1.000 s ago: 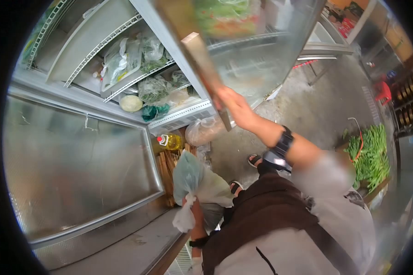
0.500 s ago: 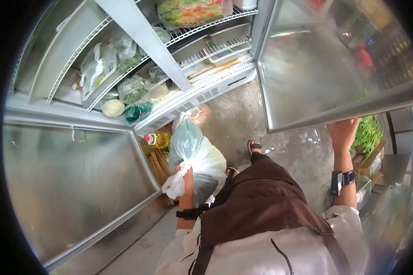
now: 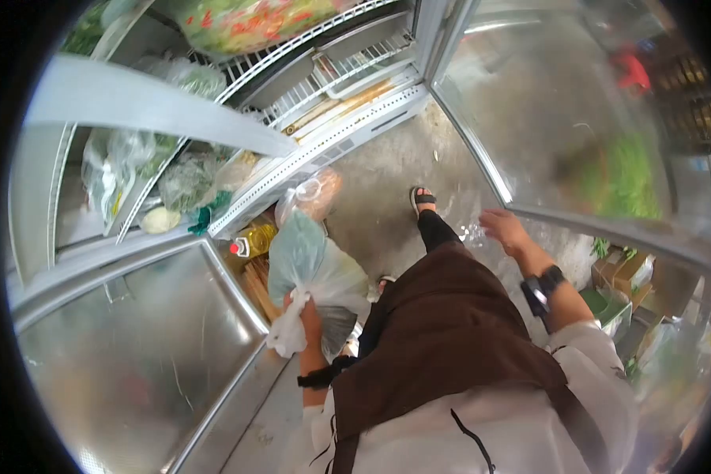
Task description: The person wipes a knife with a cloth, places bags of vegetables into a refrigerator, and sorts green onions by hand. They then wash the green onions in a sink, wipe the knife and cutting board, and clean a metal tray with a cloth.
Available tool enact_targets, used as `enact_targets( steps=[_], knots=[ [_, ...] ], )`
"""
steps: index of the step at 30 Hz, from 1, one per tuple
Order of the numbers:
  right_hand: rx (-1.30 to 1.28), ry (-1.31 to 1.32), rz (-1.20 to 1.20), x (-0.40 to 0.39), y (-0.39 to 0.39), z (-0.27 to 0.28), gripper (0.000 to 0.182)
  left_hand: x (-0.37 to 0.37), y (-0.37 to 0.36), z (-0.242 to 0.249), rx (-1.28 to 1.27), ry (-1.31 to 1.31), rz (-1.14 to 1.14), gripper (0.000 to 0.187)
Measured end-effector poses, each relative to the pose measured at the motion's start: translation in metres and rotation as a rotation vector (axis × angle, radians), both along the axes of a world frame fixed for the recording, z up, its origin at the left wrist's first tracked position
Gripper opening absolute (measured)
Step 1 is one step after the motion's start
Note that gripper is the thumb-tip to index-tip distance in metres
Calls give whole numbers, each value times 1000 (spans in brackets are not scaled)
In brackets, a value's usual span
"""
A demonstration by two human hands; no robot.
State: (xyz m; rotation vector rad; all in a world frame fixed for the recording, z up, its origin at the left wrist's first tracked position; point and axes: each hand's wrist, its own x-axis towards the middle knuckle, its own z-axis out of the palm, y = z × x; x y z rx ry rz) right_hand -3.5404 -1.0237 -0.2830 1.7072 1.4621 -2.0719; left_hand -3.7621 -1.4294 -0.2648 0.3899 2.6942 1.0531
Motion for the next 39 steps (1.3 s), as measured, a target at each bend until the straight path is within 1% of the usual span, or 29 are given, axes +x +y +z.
enact_targets(
  steps=[1, 2, 4, 6, 8, 10, 12, 13, 15, 16, 17, 19, 20, 23, 24, 26, 27, 28, 29, 32, 35, 38, 39],
  knots=[
    [165, 18, 120, -31, 22, -17, 41, -5, 9, -1, -84, 51, -31, 27],
    [337, 46, 237, -66, 48, -35, 42, -11, 22, -3, -59, 4, 33, 28],
    [428, 114, 339, -140, 91, -53, 44, -20, 46, -7, -2, -88, 160, 29],
    [540, 158, 466, -206, 126, -79, 43, -30, 69, -8, 3, -103, 206, 29],
    [761, 168, 592, -259, 145, -108, 42, -41, 88, -22, 31, -138, 254, 28],
    [945, 170, 721, -300, 161, -134, 45, -52, 98, -44, 63, -192, 315, 28],
    [1090, 162, 836, -326, 163, -158, 51, -61, 123, -51, 16, -149, 348, 25],
    [1216, 195, 851, -338, 166, -170, 53, -70, 133, -59, 1, -124, 359, 24],
    [1466, 254, 902, -355, 171, -193, 58, -81, 130, -87, -54, -66, 244, 23],
    [1580, 311, 894, -369, 180, -204, 59, -87, 132, -103, -42, -61, 248, 23],
    [1602, 340, 921, -383, 189, -214, 59, -95, 139, -115, -30, -57, 253, 23],
    [1636, 396, 978, -410, 206, -233, 59, -106, 163, -120, 61, -106, 380, 23],
    [1684, 375, 1021, -422, 210, -234, 45, -113, 162, -130, 108, -181, 338, 28],
    [1603, 272, 1090, -441, 215, -250, 28, -121, 176, -173, 249, -16, 429, 31],
    [1725, 389, 954, -441, 216, -256, 19, -126, 176, -185, 272, -28, 420, 31],
    [1738, 466, 957, -436, 219, -257, 19, -135, 176, -204, 315, -56, 401, 32],
    [1746, 505, 959, -433, 219, -258, 18, -137, 178, -210, 260, -7, 367, 32],
    [1762, 610, 920, -428, 216, -264, 18, -139, 181, -214, 209, 43, 332, 32],
    [1760, 639, 919, -421, 209, -263, 18, -142, 187, -217, 156, 92, 294, 32],
    [1767, 728, 902, -393, 184, -254, 18, -145, 200, -228, 446, 39, 361, 31],
    [1728, 701, 908, -369, 158, -248, 17, -143, 195, -251, 453, 160, 417, 30],
    [1729, 692, 912, -350, 140, -248, 16, -140, 192, -254, 564, 87, 385, 28],
    [1723, 705, 908, -344, 136, -247, 15, -138, 193, -253, 582, 84, 429, 28]
  ],
)
